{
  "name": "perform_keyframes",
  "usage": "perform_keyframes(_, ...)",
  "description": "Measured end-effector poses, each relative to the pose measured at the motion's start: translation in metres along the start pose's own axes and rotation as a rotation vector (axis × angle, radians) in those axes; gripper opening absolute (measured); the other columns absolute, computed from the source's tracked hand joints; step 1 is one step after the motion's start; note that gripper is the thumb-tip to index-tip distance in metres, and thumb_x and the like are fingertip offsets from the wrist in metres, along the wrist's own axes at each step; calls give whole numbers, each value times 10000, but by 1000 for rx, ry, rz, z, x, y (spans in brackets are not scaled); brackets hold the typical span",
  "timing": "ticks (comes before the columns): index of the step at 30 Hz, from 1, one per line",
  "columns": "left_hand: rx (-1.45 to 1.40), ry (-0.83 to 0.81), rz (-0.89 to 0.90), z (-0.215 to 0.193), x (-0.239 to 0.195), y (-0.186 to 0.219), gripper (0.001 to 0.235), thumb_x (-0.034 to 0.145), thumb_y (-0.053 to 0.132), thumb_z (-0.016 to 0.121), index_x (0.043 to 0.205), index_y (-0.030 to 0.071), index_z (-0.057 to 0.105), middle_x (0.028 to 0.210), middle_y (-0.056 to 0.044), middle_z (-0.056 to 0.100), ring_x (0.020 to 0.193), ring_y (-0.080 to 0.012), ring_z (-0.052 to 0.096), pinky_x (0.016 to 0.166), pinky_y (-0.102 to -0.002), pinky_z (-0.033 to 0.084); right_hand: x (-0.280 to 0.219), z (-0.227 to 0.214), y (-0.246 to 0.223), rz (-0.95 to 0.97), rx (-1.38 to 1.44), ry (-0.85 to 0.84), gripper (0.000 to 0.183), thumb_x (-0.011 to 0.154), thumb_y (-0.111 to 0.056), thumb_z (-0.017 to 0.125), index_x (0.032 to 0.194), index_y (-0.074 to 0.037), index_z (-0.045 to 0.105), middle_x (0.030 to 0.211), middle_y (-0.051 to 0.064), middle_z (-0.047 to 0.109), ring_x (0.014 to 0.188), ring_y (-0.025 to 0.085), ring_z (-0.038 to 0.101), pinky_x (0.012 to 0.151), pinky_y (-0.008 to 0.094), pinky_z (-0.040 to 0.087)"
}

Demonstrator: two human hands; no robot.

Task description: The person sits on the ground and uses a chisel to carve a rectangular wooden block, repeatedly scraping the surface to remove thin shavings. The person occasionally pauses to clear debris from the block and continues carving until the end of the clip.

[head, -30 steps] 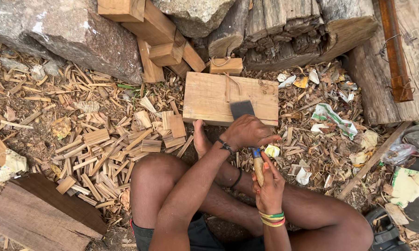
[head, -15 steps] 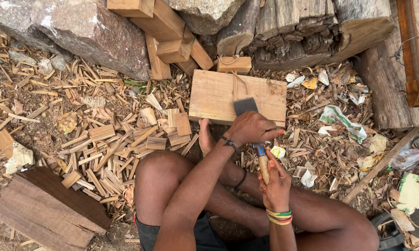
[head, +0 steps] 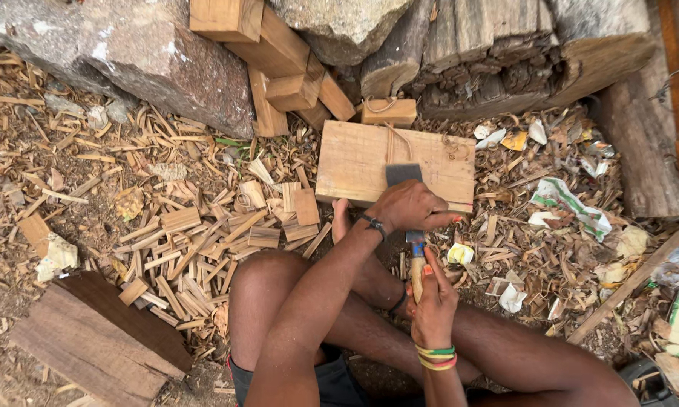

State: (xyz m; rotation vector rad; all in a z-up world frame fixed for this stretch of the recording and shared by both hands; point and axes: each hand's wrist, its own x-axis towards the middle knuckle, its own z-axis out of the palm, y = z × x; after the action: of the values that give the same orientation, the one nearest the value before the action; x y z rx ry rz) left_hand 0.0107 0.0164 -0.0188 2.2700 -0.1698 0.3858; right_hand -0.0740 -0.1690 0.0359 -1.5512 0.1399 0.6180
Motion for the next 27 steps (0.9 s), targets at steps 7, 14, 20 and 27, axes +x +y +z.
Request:
perform_keyframes(7,7,-25,6,-10,11,-21,592,920,621,611,596,129,668,549,-84,639,521,-296,655,510,-449,509,25,15,18,-16,1,24,452,1064,-200,473,1498,-96,546,729,25,558,533,53,466,400,184,336)
perform_keyframes(14,43,-82,-3,-16,27,-44,645,943,654,558,578,127,629,509,-74,605,471,-269,619,511,-439,498,40,35,8,-50,-76,17,469,1071,-230,451,1519,-108,513,703,12,543,519,49,471,400,193,356)
perform_keyframes(20,53,-83,12,-27,41,-64,642,932,654,582,580,121,628,528,-76,615,494,-284,626,517,-447,498,57,55,2,-73,-116,39,469,1051,-211,431,1495,-127,559,653,10,545,464,54,428,399,206,349)
perform_keyframes(27,144,40,35,-32,37,-49,503,926,569,660,684,128,690,638,-81,684,584,-318,671,556,-464,537,65,53,12,-178,-91,26,435,1075,-243,458,1467,-114,593,677,11,538,471,55,411,400,213,338)
